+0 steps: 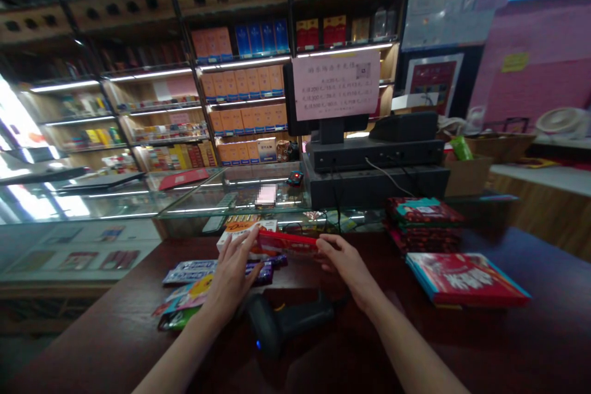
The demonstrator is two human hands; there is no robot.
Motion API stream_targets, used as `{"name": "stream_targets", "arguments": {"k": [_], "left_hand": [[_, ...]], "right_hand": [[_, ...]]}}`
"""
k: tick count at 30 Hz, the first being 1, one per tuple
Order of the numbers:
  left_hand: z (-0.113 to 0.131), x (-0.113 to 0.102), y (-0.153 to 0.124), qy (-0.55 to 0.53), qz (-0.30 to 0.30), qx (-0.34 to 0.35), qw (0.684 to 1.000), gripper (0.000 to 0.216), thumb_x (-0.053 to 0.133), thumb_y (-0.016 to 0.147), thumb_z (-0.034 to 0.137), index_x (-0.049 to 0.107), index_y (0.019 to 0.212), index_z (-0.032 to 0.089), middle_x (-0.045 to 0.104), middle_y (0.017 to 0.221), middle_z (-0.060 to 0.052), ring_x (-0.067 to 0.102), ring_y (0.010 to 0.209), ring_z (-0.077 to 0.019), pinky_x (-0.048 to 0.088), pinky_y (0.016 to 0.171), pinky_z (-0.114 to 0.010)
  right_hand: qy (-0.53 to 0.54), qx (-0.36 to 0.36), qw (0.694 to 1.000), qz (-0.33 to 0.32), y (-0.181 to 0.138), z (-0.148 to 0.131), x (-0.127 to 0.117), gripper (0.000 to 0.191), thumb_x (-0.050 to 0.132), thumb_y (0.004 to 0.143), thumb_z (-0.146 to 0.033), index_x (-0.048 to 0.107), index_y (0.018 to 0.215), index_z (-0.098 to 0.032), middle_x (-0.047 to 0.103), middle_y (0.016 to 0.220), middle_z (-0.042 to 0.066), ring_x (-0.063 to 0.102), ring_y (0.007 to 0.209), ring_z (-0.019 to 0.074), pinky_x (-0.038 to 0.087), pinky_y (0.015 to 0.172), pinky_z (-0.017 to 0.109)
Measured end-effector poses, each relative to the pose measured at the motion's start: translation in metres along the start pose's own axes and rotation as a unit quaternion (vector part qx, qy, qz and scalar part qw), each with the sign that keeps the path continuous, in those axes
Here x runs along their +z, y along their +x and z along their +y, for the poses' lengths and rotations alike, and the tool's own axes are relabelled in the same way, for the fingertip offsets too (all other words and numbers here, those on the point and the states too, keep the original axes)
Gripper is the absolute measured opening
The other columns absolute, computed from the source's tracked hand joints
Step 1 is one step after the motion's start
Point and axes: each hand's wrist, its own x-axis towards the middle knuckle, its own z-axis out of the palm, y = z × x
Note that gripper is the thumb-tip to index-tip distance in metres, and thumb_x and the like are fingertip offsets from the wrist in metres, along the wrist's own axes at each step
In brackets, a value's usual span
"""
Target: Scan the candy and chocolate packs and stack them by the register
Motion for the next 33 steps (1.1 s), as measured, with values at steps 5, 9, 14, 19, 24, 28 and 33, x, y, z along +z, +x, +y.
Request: {"name": "stream_targets", "arguments": {"k": [5,9,14,19,24,28,33], "left_hand": [[0.003,-0.001,0.002,0.059,0.036,-0.016,0.997,0.081,0.065,0.087,0.021,0.021,0.155,0.024,0.065,0.128,-0.009,0.055,0.123,-0.0248,0.023,0.120,-0.055],[0.003,-0.001,0.002,0.076,0.057,-0.021,0.995,0.076,0.066,0.087,0.024,0.027,0.153,0.023,0.071,0.111,-0.006,0.060,0.113,-0.0250,0.022,0.119,-0.056],[0.000,-0.002,0.002,0.067,0.059,-0.008,0.996,0.077,0.067,0.088,0.027,0.027,0.153,0.025,0.072,0.104,-0.004,0.061,0.108,-0.0239,0.021,0.119,-0.055],[-0.001,-0.008,0.002,0.073,0.042,-0.009,0.996,0.076,0.074,0.082,0.033,0.038,0.148,0.024,0.069,0.111,-0.005,0.060,0.110,-0.0241,0.020,0.120,-0.054],[-0.004,-0.012,0.000,0.082,0.035,-0.018,0.996,0.069,0.071,0.083,0.037,0.044,0.144,0.025,0.064,0.120,-0.008,0.056,0.116,-0.0262,0.015,0.121,-0.057],[-0.009,-0.015,-0.001,0.085,0.035,-0.023,0.995,0.071,0.072,0.081,0.039,0.044,0.144,0.024,0.060,0.125,-0.010,0.052,0.123,-0.0296,0.013,0.121,-0.060],[-0.018,-0.020,-0.003,0.093,0.054,-0.043,0.993,0.071,0.073,0.079,0.037,0.046,0.142,0.022,0.059,0.128,-0.011,0.049,0.127,-0.0307,0.010,0.122,-0.060]], "right_hand": [[-0.006,0.044,0.999,-0.008,-0.008,-0.007,0.007,0.032,0.066,0.088,-0.046,0.062,0.108,-0.021,0.076,0.093,0.007,0.073,0.088,0.0190,0.055,0.071,0.025],[-0.028,0.062,0.997,-0.019,-0.012,-0.008,0.008,0.032,0.061,0.092,-0.047,0.061,0.111,-0.020,0.076,0.086,0.007,0.074,0.082,0.0183,0.055,0.069,0.025],[-0.056,0.066,0.996,-0.033,-0.010,-0.005,0.004,0.037,0.058,0.092,-0.052,0.060,0.112,-0.021,0.077,0.087,0.008,0.076,0.084,0.0206,0.054,0.068,0.026],[-0.066,0.058,0.996,-0.032,-0.006,-0.004,0.000,0.037,0.055,0.093,-0.053,0.059,0.113,-0.022,0.078,0.086,0.008,0.076,0.084,0.0210,0.052,0.066,0.025],[-0.045,0.033,0.997,-0.047,-0.005,-0.001,-0.002,0.047,0.056,0.090,-0.058,0.058,0.119,-0.022,0.079,0.094,0.010,0.075,0.092,0.0236,0.053,0.075,0.030],[-0.048,-0.007,0.997,-0.067,-0.002,0.005,-0.004,0.055,0.060,0.086,-0.062,0.056,0.124,-0.023,0.077,0.108,0.012,0.071,0.106,0.0263,0.053,0.088,0.039],[-0.106,-0.095,0.988,-0.059,0.003,0.008,-0.006,0.060,0.067,0.082,-0.060,0.054,0.127,-0.023,0.075,0.113,0.012,0.068,0.111,0.0289,0.051,0.095,0.043]]}}
